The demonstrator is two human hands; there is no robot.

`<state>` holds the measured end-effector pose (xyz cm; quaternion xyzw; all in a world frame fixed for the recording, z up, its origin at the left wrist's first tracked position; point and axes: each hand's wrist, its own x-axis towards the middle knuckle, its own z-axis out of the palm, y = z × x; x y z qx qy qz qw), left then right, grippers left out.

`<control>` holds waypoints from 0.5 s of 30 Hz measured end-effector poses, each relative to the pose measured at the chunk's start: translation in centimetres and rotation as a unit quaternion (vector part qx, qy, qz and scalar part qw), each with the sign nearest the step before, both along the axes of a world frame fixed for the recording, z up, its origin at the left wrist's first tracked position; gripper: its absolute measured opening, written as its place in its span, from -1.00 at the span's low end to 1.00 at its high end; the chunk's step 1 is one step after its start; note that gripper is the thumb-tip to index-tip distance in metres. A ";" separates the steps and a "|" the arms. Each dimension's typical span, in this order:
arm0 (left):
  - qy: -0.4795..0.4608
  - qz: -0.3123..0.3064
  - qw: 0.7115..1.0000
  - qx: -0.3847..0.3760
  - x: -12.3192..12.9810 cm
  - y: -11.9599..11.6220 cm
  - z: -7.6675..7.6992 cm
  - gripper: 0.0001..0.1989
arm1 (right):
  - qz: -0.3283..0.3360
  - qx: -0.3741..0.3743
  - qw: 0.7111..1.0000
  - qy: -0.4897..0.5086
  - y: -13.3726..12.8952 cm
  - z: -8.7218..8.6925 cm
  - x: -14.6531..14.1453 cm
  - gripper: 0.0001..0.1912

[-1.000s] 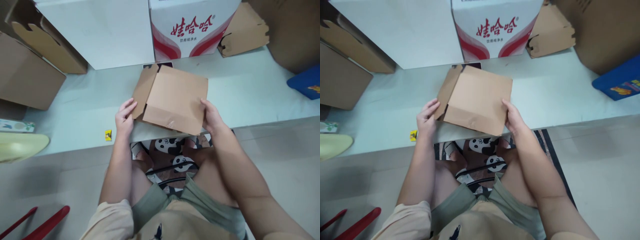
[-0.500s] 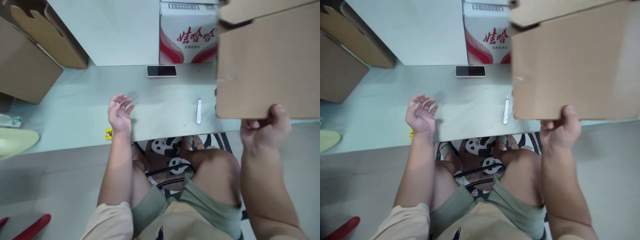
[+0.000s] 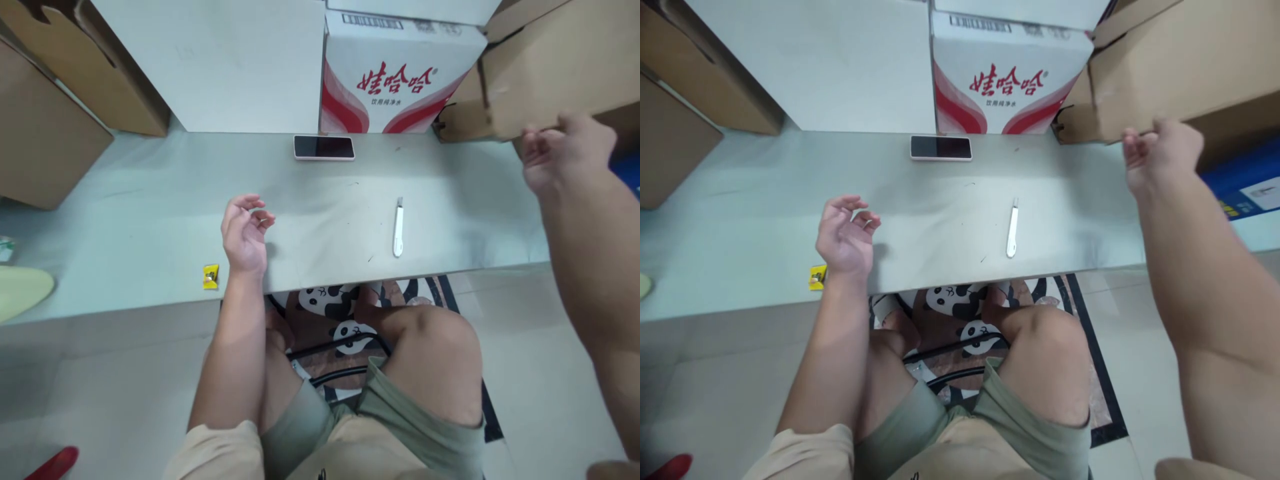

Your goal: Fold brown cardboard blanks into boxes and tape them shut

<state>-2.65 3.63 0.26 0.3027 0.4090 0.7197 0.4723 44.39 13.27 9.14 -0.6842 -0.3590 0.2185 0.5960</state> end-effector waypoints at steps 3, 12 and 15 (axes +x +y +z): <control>0.011 0.005 1.000 0.002 0.0 0.2 0.2 -0.74 | 0.018 -0.073 0.993 0.087 -1.8 -1.4 -5.0 -0.74; -0.002 -0.017 1.000 0.006 -0.1 0.1 0.6 -0.72 | 0.089 -0.172 0.973 -0.128 -9.8 -9.8 -7.3 -0.62; -0.006 -0.015 1.000 0.005 0.0 -0.2 0.7 -0.72 | 0.092 -0.205 0.950 -0.217 -9.3 -9.6 -5.7 -0.67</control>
